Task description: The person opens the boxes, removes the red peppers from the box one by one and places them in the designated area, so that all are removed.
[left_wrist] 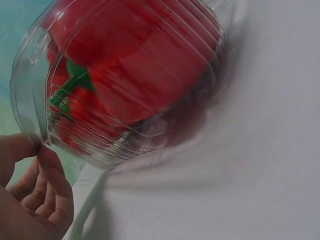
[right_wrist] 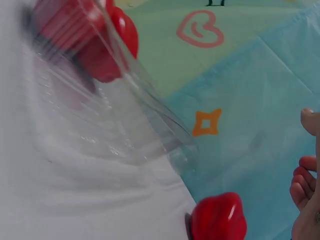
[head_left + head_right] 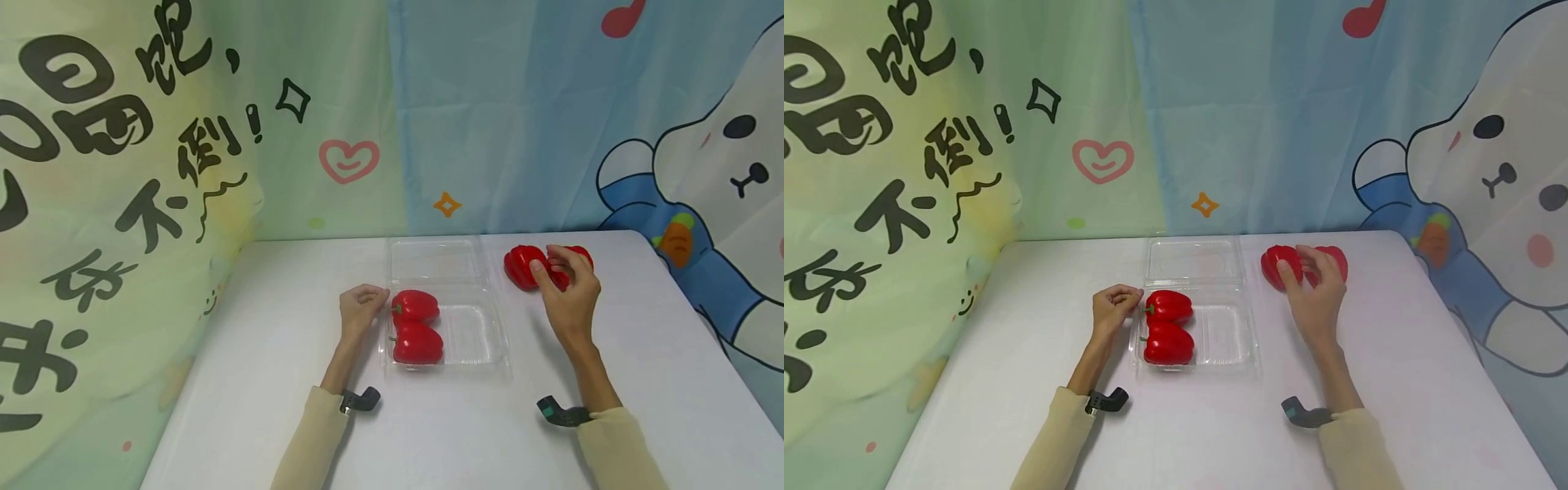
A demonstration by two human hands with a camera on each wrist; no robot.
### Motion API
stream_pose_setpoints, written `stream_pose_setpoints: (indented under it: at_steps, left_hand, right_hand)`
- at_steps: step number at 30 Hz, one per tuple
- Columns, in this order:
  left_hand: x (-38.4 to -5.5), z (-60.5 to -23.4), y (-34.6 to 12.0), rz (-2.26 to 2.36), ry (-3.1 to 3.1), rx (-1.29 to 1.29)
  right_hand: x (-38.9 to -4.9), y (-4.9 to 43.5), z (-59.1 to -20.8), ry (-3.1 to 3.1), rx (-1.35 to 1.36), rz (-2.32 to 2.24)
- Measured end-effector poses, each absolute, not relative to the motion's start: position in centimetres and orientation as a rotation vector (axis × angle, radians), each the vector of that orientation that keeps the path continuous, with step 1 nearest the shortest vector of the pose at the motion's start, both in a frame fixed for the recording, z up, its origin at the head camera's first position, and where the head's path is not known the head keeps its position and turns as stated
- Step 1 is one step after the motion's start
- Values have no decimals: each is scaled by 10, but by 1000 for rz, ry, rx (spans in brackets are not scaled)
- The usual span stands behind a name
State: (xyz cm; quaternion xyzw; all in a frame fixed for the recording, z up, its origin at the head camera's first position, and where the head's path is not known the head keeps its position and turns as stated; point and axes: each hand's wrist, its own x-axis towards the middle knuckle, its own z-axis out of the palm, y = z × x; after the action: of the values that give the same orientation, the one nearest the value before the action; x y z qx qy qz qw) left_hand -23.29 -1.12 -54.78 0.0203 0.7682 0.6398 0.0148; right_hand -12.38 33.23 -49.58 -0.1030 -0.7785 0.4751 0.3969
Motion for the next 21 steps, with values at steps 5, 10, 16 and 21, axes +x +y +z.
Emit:
stream_pose_setpoints:
  at_steps: [5,10,16,21]
  left_hand:
    - [-232,-548,-11,1993,2404,49]
    - [-231,-548,-10,1982,2413,49]
    - [-230,-545,-11,1988,2404,58]
    - [-230,-545,-13,1990,2398,54]
  right_hand:
    - [-120,311,-499,-2077,-122,1196]
    - [-119,292,-502,-2154,17,1195]
    - [-117,274,-500,-2219,119,1201]
    - [-112,257,-497,-2345,184,1225]
